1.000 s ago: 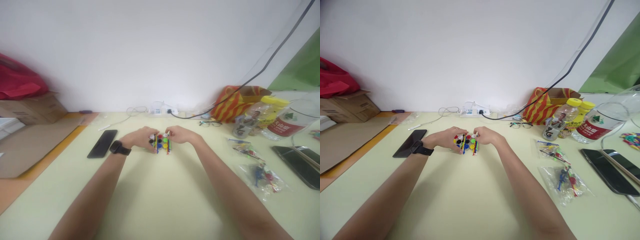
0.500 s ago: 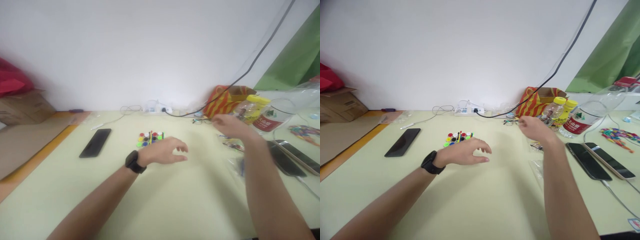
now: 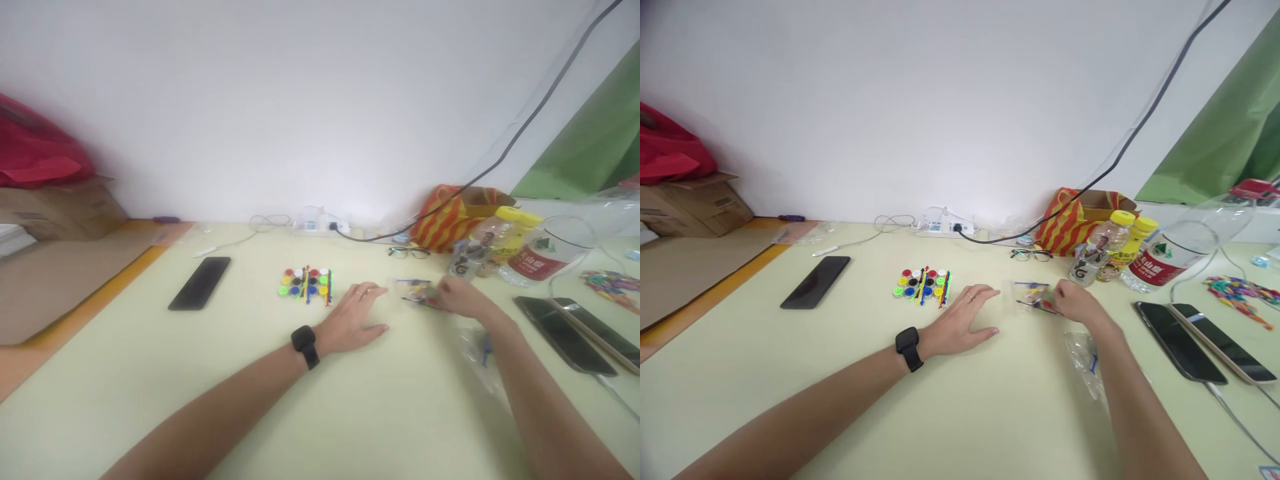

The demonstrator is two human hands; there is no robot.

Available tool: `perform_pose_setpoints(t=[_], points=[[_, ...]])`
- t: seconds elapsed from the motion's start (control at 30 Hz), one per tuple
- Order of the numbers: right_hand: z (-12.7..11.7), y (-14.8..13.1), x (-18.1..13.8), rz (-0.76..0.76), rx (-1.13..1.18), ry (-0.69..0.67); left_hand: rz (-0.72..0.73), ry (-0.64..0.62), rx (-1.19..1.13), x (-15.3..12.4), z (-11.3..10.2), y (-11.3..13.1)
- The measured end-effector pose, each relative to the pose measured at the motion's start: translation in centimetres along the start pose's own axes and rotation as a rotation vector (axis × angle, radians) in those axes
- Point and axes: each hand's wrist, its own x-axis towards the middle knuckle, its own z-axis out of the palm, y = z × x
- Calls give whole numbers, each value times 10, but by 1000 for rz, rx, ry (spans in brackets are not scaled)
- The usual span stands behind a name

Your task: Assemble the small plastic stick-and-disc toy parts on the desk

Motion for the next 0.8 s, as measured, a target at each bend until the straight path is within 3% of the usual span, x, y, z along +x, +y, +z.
perform_pose_setpoints(t=[0.1,0.17,0.3,0.43,0.6,0.8], points=[[6,-38,-1,-129,6,-75,-105,84,6,-2,2,0],[-3,-61,-3,-268,-109,-73,-158,107,6,-2,4,-2],[-40,-98,-9,-518,-471,141,-224,116,-23,0,6,-7],[-69,-124,-9,-660,-644,282,-265,130,-75,1,6,-11],[-79,-136,-4,-645,-697,241,-282,165,-106,1,5,-12],[-94,-121,0,-387,-542,191,-246,154,-111,1,6,-13]])
